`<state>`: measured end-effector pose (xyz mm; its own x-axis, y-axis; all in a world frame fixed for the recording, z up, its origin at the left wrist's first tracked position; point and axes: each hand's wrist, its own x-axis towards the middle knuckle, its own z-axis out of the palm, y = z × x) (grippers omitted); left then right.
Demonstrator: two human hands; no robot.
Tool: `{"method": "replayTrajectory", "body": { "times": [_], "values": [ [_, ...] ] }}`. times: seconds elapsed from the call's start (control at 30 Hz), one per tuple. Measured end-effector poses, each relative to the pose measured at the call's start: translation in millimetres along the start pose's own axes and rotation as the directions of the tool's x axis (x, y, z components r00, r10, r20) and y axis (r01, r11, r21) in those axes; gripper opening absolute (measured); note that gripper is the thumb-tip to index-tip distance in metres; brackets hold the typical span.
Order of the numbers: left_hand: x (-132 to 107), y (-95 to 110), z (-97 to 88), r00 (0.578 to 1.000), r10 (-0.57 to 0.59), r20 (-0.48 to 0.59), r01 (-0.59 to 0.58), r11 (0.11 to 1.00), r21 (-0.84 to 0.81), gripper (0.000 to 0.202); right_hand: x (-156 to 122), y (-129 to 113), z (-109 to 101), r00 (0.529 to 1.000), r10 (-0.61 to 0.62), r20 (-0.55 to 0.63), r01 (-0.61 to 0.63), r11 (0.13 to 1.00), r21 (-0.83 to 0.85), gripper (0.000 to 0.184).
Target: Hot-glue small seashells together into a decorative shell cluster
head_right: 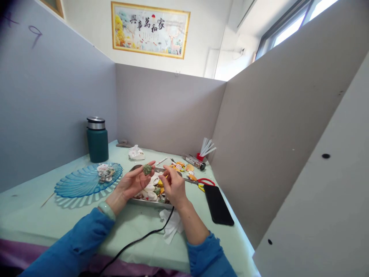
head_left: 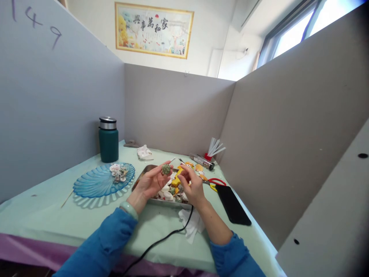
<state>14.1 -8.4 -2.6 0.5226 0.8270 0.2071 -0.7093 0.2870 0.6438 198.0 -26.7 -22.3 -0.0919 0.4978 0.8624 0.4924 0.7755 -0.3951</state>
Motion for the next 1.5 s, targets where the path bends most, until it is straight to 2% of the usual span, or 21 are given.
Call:
{"method": "replayTrajectory", "body": {
  "times": [0.07,0.2,0.3,0.4,0.57,0.67,0.8,0.97,1.5],
  "values": [
    [0,0,-0.6,1.000,0.002,-0.011,-0.002,1.000,0.004,0.042,0,-1,0,1.000,-0.003,-0.004,0.003,1.000,-0.007,0.029],
    [3,-4,1.7,0.997,0.065,-0.033,-0.060,0.990,0.126,0.046,0,-2,0,1.000,-0.016,0.009,0.016,1.000,0.019,0.027],
    [5,-8,3.4,0.994,0.107,-0.014,-0.102,0.975,0.199,0.052,0,-3,1,0.999,-0.027,0.036,0.026,0.999,0.023,0.027],
    [5,-9,4.3,0.995,0.103,0.006,-0.101,0.970,0.221,0.054,0,-4,0,0.998,-0.033,0.058,0.032,0.999,0.023,0.026],
    [-3,-3,5.7,0.994,0.052,0.097,-0.061,0.994,0.090,0.052,-1,-5,-1,1.000,-0.012,0.015,0.011,0.999,0.052,0.028],
    [-12,1,6.7,0.976,0.121,0.182,-0.120,0.993,-0.019,0.070,-1,-5,-1,1.000,-0.009,-0.003,0.009,0.999,0.035,0.025],
    [-20,4,8.7,0.944,0.285,0.163,-0.276,0.958,-0.077,0.084,-1,-5,-1,1.000,-0.020,-0.001,0.020,1.000,0.010,0.025],
    [-22,8,9.0,0.917,0.387,0.097,-0.377,0.920,-0.106,0.087,-2,-3,-1,0.999,-0.043,0.025,0.042,0.999,0.017,0.025],
    [-20,9,7.9,0.914,0.388,0.120,-0.372,0.918,-0.139,0.091,-3,0,0,0.997,-0.046,0.057,0.046,0.999,0.003,0.027]
  ]
}}
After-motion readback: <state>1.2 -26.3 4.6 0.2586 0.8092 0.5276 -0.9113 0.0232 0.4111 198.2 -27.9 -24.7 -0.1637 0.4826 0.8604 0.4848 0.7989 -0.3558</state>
